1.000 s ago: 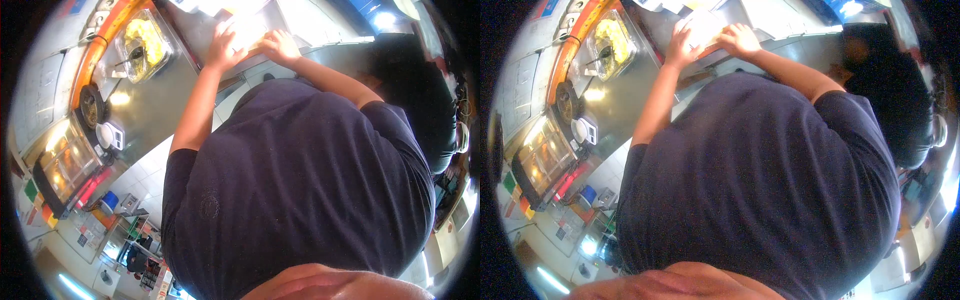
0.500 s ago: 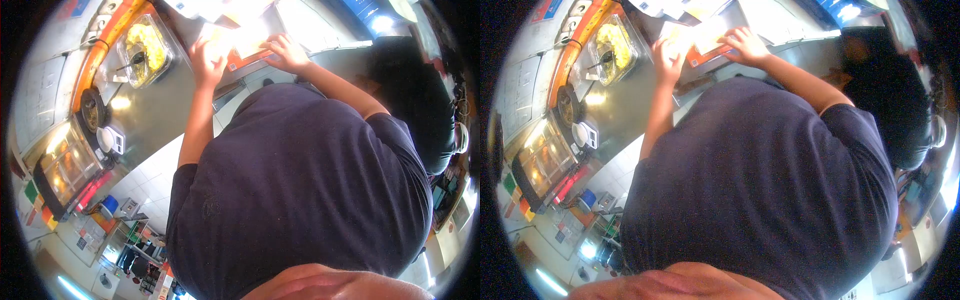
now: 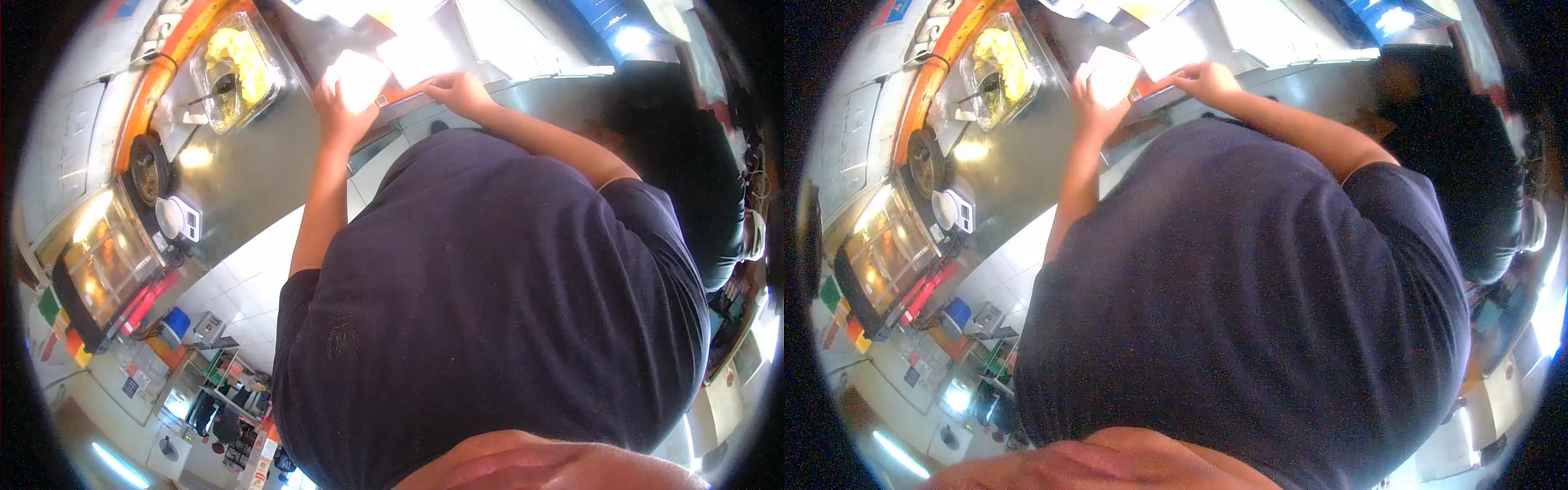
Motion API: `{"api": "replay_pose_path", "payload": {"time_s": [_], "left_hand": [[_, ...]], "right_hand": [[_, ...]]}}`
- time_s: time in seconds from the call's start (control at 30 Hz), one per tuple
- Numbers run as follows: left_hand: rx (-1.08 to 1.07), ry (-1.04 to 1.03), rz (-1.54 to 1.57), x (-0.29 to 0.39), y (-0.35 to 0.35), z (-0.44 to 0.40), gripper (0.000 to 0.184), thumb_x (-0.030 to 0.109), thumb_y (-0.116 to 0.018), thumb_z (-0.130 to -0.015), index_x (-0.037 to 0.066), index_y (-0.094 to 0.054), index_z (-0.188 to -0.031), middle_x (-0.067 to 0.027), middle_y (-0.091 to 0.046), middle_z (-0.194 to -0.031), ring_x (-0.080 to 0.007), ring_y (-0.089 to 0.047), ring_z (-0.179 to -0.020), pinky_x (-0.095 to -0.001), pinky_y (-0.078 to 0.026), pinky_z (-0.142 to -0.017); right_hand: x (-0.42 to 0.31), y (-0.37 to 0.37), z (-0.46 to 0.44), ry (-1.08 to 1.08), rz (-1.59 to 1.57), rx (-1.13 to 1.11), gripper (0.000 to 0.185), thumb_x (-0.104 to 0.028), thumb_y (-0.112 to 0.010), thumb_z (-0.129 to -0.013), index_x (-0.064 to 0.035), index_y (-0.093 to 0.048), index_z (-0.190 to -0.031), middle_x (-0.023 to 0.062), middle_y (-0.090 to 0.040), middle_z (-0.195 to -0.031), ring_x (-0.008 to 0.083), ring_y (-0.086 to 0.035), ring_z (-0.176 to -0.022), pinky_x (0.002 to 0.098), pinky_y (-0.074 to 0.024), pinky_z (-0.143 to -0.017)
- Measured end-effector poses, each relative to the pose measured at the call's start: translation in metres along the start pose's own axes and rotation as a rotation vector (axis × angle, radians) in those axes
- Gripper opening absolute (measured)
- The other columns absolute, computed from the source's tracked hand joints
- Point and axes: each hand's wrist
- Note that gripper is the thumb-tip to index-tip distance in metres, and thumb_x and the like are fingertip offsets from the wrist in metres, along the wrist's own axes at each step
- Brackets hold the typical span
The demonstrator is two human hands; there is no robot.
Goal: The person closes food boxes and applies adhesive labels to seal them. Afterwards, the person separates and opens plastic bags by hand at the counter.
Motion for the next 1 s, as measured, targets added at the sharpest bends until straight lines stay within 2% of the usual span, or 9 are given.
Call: {"api": "replay_pose_path", "payload": {"time_s": [0.07,0.2,0.3,0.47,0.67,0.7,0.8,0.9,1.0], "left_hand": [[-0.050,-0.028,-0.019,-0.002,-0.003,0.001,0.085,0.023,-0.084,-0.064,0.007,-0.043,-0.137,-0.0279,-0.043,-0.144,-0.0483,-0.044,-0.129,-0.0566,-0.040,-0.106],[-0.131,-0.016,0.027,0.001,-0.003,-0.003,0.085,0.037,-0.085,-0.067,0.008,-0.046,-0.138,-0.0249,-0.041,-0.149,-0.0478,-0.039,-0.137,-0.0659,-0.036,-0.107],[-0.174,0.055,-0.084,0.015,-0.005,-0.009,0.092,0.052,-0.084,-0.067,0.007,-0.051,-0.140,-0.0232,-0.039,-0.153,-0.0477,-0.034,-0.141,-0.0726,-0.031,-0.106],[-0.201,0.056,-0.264,0.030,-0.014,-0.029,0.093,0.066,-0.080,-0.072,0.010,-0.053,-0.142,-0.0167,-0.032,-0.161,-0.0464,-0.022,-0.151,-0.0784,-0.023,-0.111],[-0.326,-0.171,-0.215,0.048,-0.031,-0.052,0.068,0.053,-0.076,-0.080,0.012,-0.065,-0.133,-0.0102,-0.043,-0.156,-0.0391,-0.027,-0.151,-0.0714,-0.014,-0.119],[-0.304,-0.195,-0.211,0.051,-0.035,-0.052,0.057,0.049,-0.077,-0.082,0.015,-0.069,-0.127,-0.0076,-0.052,-0.148,-0.0324,-0.036,-0.147,-0.0653,-0.021,-0.119],[-0.270,-0.210,-0.070,0.054,-0.043,-0.056,0.051,0.048,-0.078,-0.081,0.017,-0.072,-0.121,-0.0040,-0.061,-0.136,-0.0281,-0.049,-0.135,-0.0589,-0.032,-0.113],[-0.202,-0.240,-0.039,0.055,-0.043,-0.061,0.048,0.047,-0.080,-0.079,0.017,-0.073,-0.115,-0.0012,-0.066,-0.126,-0.0255,-0.056,-0.122,-0.0518,-0.039,-0.104],[-0.180,-0.266,-0.049,0.061,-0.035,-0.064,0.047,0.048,-0.081,-0.077,0.018,-0.075,-0.113,-0.0007,-0.068,-0.122,-0.0250,-0.058,-0.119,-0.0495,-0.041,-0.100]], "right_hand": [[0.001,0.002,-0.003,-0.037,0.008,0.012,0.038,-0.041,-0.065,-0.092,-0.0106,-0.078,-0.110,0.0116,-0.076,-0.093,0.0232,-0.071,-0.086,0.0378,-0.0549,-0.082],[-0.002,0.014,0.005,-0.011,-0.009,0.057,0.037,-0.036,-0.057,-0.093,-0.0105,-0.078,-0.107,0.0097,-0.075,-0.088,0.0239,-0.070,-0.083,0.0389,-0.0542,-0.082],[0.000,0.026,0.008,-0.050,0.029,-0.022,0.039,-0.041,-0.057,-0.093,-0.0109,-0.078,-0.105,0.0092,-0.075,-0.092,0.0260,-0.071,-0.085,0.0398,-0.0539,-0.082],[0.005,0.032,0.013,-0.005,0.236,0.098,0.046,-0.055,-0.064,-0.089,-0.0130,-0.075,-0.105,0.0103,-0.075,-0.095,0.0252,-0.072,-0.087,0.0401,-0.0548,-0.080],[-0.007,0.035,0.016,0.024,0.217,0.191,0.056,-0.062,-0.072,-0.083,-0.0122,-0.070,-0.109,0.0090,-0.074,-0.092,0.0234,-0.072,-0.083,0.0380,-0.0555,-0.075],[-0.010,0.034,0.017,0.034,0.222,0.198,0.057,-0.061,-0.073,-0.083,-0.0117,-0.069,-0.110,0.0085,-0.074,-0.092,0.0235,-0.072,-0.083,0.0375,-0.0556,-0.075],[-0.010,0.030,0.018,0.098,0.333,0.241,0.050,-0.053,-0.075,-0.084,-0.0130,-0.068,-0.113,0.0054,-0.068,-0.082,0.0227,-0.067,-0.080,0.0376,-0.0525,-0.073],[-0.016,0.031,0.020,0.127,0.370,0.242,0.047,-0.050,-0.073,-0.087,-0.0146,-0.068,-0.117,0.0057,-0.070,-0.087,0.0244,-0.069,-0.085,0.0388,-0.0542,-0.077],[0.001,0.026,0.010,0.429,0.420,0.314,0.034,-0.040,-0.068,-0.093,-0.0172,-0.068,-0.119,0.0057,-0.070,-0.096,0.0262,-0.070,-0.093,0.0407,-0.0558,-0.082]]}}
Point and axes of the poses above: each hand's wrist, its own z-axis away from the middle knuckle, its own y-axis out of the back of the hand, x = y × z
